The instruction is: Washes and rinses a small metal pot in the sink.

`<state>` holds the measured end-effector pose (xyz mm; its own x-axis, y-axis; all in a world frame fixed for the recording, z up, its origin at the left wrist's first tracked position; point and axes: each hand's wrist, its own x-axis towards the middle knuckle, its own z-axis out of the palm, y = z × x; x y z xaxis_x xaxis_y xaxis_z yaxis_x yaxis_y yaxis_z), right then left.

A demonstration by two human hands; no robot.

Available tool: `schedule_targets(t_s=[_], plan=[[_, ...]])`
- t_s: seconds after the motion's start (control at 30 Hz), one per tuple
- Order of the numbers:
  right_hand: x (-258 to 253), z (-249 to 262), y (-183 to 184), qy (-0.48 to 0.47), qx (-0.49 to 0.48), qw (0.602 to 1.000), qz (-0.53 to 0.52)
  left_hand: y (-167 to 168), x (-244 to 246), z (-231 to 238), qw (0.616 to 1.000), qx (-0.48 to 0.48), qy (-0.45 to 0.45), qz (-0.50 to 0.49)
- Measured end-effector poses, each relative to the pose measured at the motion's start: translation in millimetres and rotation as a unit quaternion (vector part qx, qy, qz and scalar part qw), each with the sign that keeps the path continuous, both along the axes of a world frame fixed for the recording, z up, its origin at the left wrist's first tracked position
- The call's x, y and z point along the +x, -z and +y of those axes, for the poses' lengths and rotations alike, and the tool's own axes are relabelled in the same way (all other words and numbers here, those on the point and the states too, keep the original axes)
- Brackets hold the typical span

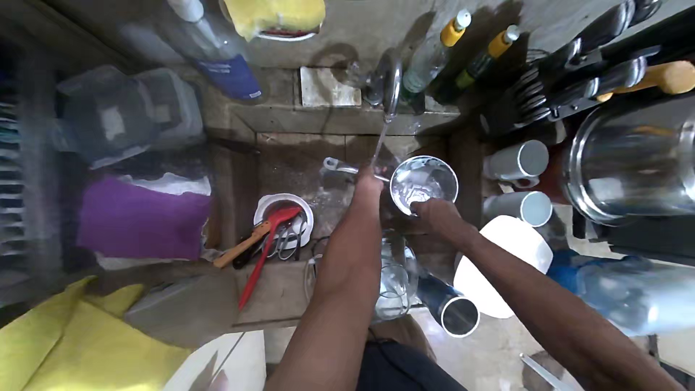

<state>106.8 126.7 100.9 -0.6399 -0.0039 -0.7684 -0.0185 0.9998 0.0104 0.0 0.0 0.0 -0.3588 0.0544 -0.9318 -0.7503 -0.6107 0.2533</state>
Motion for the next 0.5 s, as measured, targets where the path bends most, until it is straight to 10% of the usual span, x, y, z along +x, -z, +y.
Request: schedule_targets(t_s=[0.5], plan=[[-4.0, 3.6, -110.9, -0.133, -0.013, 0.986, 0.102, 25.0, 5.9, -12.5, 0.962, 0.09, -0.255, 0.042]])
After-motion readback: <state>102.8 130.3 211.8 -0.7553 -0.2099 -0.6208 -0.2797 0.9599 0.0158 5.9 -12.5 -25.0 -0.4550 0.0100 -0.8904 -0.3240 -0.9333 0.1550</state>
